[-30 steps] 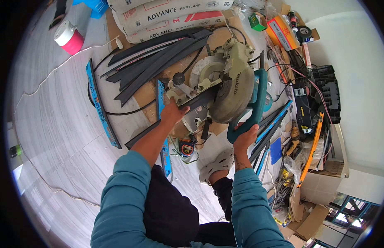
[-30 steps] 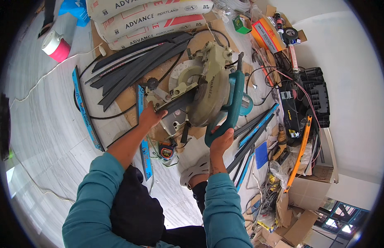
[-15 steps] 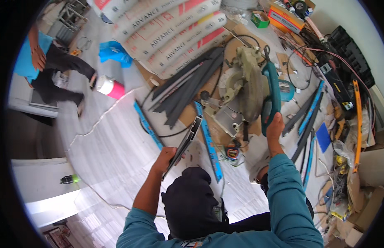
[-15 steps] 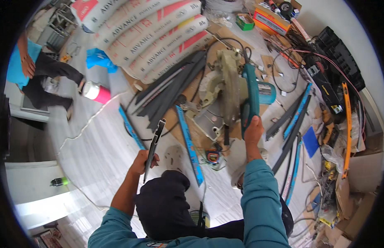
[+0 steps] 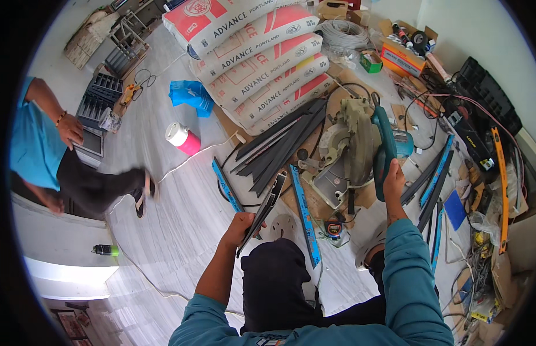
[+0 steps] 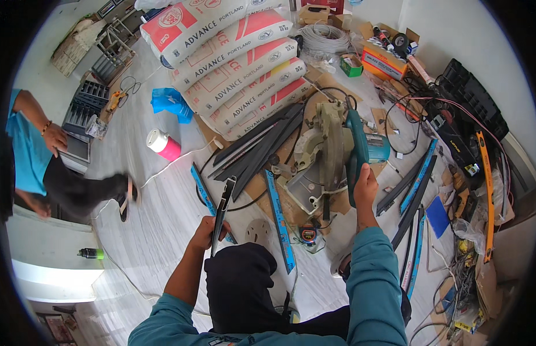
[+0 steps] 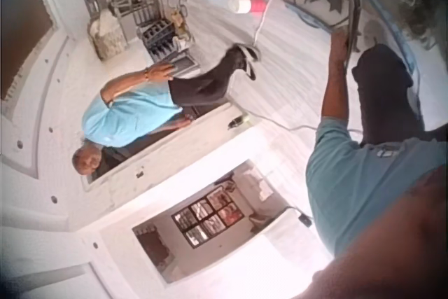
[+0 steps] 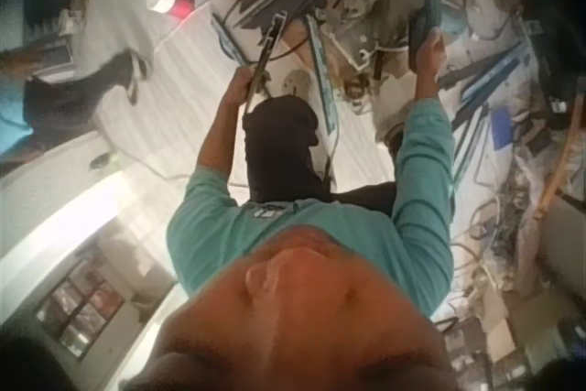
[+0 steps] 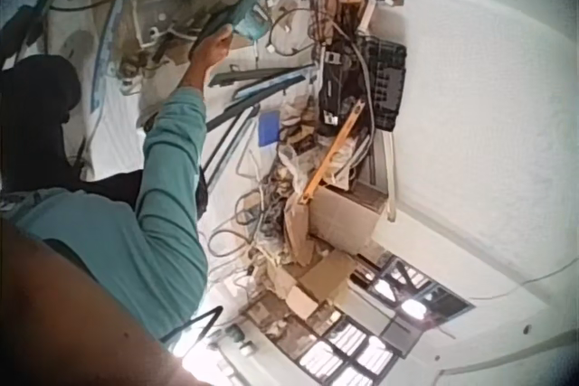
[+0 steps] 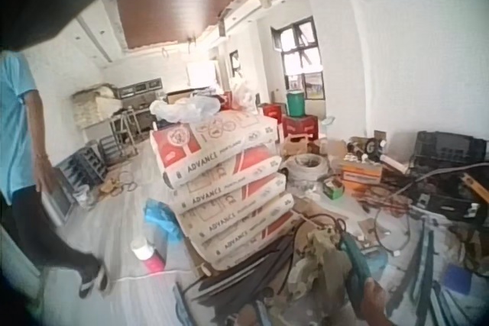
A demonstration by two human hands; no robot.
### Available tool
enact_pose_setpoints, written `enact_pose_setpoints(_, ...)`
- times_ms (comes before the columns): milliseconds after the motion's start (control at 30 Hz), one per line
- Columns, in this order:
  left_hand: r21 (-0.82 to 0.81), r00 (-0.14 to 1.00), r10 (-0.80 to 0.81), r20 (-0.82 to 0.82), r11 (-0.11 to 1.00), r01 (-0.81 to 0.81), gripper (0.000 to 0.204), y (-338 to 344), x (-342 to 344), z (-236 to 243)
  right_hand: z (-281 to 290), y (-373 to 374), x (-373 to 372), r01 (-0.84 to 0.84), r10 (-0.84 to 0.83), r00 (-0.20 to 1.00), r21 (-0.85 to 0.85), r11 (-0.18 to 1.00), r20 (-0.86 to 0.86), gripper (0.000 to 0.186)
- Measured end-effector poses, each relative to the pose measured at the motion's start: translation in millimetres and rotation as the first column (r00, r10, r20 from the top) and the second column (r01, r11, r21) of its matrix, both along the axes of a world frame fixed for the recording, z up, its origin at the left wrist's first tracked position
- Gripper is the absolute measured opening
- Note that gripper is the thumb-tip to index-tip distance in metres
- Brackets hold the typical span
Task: The person is measuring and cutting aluminum window or door frames using a miter saw.
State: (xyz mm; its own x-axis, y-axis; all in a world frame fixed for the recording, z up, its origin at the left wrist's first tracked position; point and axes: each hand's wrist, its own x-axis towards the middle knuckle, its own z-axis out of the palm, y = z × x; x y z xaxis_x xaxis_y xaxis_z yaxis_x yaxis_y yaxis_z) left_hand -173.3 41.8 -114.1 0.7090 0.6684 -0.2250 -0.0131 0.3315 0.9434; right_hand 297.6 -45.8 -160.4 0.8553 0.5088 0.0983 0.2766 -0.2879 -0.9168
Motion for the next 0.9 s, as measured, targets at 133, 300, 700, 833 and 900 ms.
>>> enact_pose_setpoints(133, 0.018, 1.0, 0.006, -0.011, 1.0, -0.005, 0.064, -2.1, -5.0, -0.7, 20.6, 12.6, -0.5, 0.008, -0.009, 1.0, -0.057, 0.998, -0.026, 0.066)
enact_pose_setpoints(300, 0.029, 1.0, -0.007, -0.017, 1.0, 0.008, 0.066, -7.6, -0.3, 6.4, 45.7, 23.9, 12.6, 0.055, -0.061, 0.997, -0.164, 0.985, -0.037, 0.071)
enact_pose_setpoints(700, 0.295, 0.602, 0.1, -0.792, 0.926, 0.235, 0.075, 8.1, 63.0, -84.5, 130.6, 60.8, 39.3, -0.211, 0.173, 0.93, -0.087, 0.974, -0.325, 0.091)
enact_pose_setpoints(833, 0.349, 0.603, 0.12, -0.788, 0.895, 0.278, 0.081, 25.2, 124.6, -144.0, 136.7, 65.6, 38.5, -0.195, 0.124, 0.908, -0.141, 0.971, -0.4, 0.087)
enact_pose_setpoints(900, 0.34, 0.593, 0.123, -0.796, 0.901, 0.268, 0.084, 40.3, 157.4, -161.5, 140.2, 63.1, 33.7, -0.185, 0.115, 0.914, -0.148, 0.971, -0.388, 0.086)
